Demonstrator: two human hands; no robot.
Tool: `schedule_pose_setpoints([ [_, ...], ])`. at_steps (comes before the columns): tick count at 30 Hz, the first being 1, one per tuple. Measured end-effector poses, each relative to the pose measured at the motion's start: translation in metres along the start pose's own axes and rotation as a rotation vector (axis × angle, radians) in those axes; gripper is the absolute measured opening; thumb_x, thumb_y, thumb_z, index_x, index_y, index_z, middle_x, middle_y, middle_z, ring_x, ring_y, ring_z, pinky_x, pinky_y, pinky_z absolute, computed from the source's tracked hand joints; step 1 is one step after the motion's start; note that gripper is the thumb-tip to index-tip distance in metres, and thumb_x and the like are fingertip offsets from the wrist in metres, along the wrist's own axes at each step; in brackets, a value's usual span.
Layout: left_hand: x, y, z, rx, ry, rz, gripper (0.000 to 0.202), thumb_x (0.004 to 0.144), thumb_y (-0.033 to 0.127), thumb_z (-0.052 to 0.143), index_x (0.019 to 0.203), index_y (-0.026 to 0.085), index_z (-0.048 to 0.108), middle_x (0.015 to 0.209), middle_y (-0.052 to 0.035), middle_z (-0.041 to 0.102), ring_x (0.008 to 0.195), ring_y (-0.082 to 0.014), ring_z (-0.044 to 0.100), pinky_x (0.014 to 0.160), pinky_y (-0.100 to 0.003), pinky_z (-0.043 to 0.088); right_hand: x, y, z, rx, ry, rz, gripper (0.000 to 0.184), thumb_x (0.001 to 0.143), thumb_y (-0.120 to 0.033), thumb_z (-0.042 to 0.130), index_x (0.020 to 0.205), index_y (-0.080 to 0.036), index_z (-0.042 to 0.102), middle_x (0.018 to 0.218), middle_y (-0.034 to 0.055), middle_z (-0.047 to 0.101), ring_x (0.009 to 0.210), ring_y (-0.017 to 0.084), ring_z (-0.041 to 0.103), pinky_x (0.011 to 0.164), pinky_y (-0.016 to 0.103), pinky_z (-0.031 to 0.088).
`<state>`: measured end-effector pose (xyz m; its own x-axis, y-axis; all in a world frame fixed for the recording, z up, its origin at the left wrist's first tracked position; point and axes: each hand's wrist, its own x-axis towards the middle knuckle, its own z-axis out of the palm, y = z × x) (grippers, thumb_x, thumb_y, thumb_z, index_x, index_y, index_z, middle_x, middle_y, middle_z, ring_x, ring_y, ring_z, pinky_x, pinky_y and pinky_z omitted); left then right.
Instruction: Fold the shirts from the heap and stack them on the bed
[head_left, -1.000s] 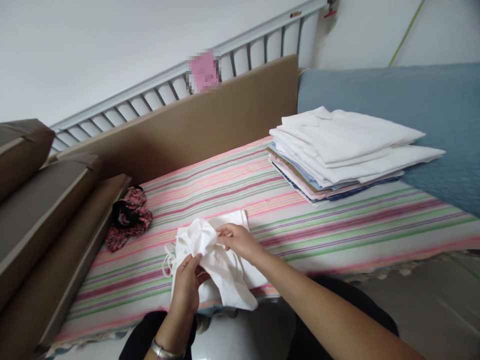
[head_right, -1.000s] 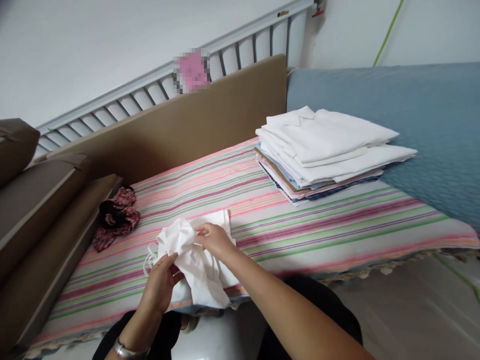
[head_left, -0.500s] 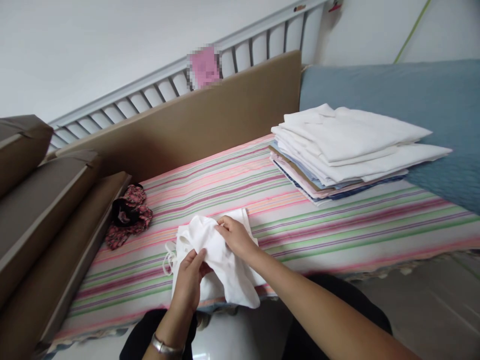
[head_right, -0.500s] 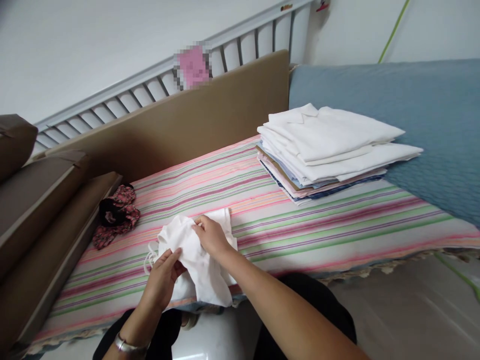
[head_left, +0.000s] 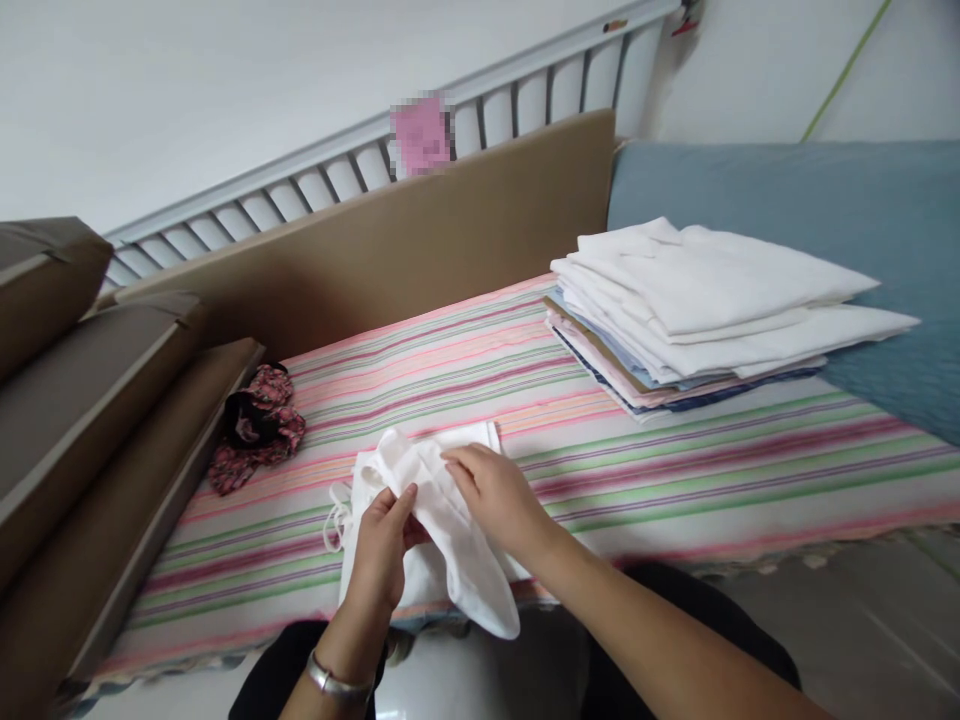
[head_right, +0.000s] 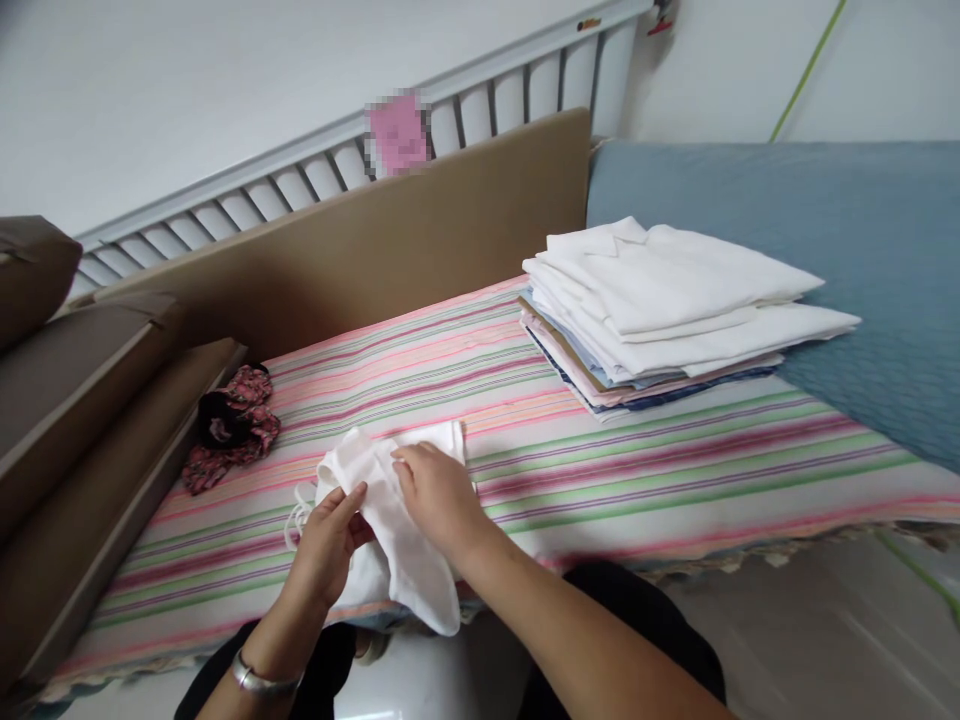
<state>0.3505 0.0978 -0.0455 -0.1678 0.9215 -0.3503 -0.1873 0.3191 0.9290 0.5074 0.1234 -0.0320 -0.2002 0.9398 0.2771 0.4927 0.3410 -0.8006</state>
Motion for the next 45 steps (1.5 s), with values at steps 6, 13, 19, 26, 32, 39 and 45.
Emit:
schedule_pose_setpoints([
  [6,-0.002,0.002,0.012,0.004,0.004,0.012,0.034,0.066,0.045,0.071,0.077,0.017,0.054,0.055,0.0053,0.052,0.049,-0.0069,0.047,0.05,-0.019,0.041,-0.026,-0.01,0.011,0.054,-0.25,0.149,0.058,0.082,-0.039,0.054,0.132,-0.012,0.043,0.125,0.0163,0.055,0.117,0.026,0.05,0.095,0.037,0.04],
  [13,0.007,0.018,0.008,0.323,-0.055,0.174,0.038,0.071,0.051,0.062,0.084,0.016,0.061,0.079,-0.0062,0.065,0.073,-0.0179,0.061,0.065,-0.028,0.048,-0.011,0.016,0.025,0.051,-0.231,0.288,0.061,0.079,-0.013,0.046,0.139,-0.011,0.033,0.131,0.0164,0.051,0.118,0.024,0.051,0.095,0.033,0.039],
  [19,0.045,0.042,-0.019,0.747,0.125,0.578,0.03,0.073,0.041,0.06,0.093,0.019,0.061,0.096,-0.0083,0.064,0.088,-0.0219,0.058,0.076,-0.034,0.046,0.005,0.045,0.009,-0.013,-0.198,0.386,0.042,0.076,-0.011,0.046,0.117,-0.014,0.055,0.108,0.0123,0.066,0.101,0.024,0.06,0.081,0.03,0.042],
  [26,0.084,0.033,0.008,1.218,0.06,0.638,0.039,0.072,0.032,0.059,0.108,0.016,0.057,0.106,-0.0122,0.061,0.094,-0.0235,0.057,0.082,-0.035,0.043,0.011,0.044,-0.001,-0.17,-0.128,0.397,0.04,0.082,-0.044,0.051,0.104,-0.013,0.062,0.092,0.0123,0.068,0.086,0.023,0.062,0.072,0.03,0.041],
  [32,0.086,0.041,0.016,1.294,0.113,0.636,0.016,0.076,0.032,0.051,0.067,0.02,0.055,0.069,-0.0035,0.058,0.067,-0.019,0.053,0.063,-0.029,0.036,0.015,0.032,0.001,-0.444,-0.075,0.293,0.021,0.079,-0.036,0.056,0.086,-0.018,0.063,0.096,0.0113,0.063,0.086,0.023,0.06,0.066,0.03,0.039],
  [39,0.054,0.044,-0.031,1.18,0.281,0.792,0.016,0.076,0.032,0.052,0.065,0.022,0.046,0.065,0.0007,0.049,0.065,-0.0163,0.048,0.064,-0.028,0.035,0.01,0.015,0.013,-0.238,-0.042,0.13,0.012,0.084,-0.023,0.047,0.088,-0.02,0.058,0.086,0.0055,0.064,0.08,0.017,0.058,0.067,0.026,0.036],
  [45,0.045,0.027,0.01,1.159,0.167,0.764,0.02,0.074,0.03,0.055,0.06,0.023,0.043,0.058,0.0025,0.045,0.057,-0.0147,0.043,0.058,-0.028,0.031,0.027,0.062,0.012,-0.056,-0.041,0.432,0.014,0.076,-0.012,0.049,0.082,-0.018,0.06,0.084,0.0039,0.067,0.078,0.015,0.058,0.063,0.022,0.035],
])
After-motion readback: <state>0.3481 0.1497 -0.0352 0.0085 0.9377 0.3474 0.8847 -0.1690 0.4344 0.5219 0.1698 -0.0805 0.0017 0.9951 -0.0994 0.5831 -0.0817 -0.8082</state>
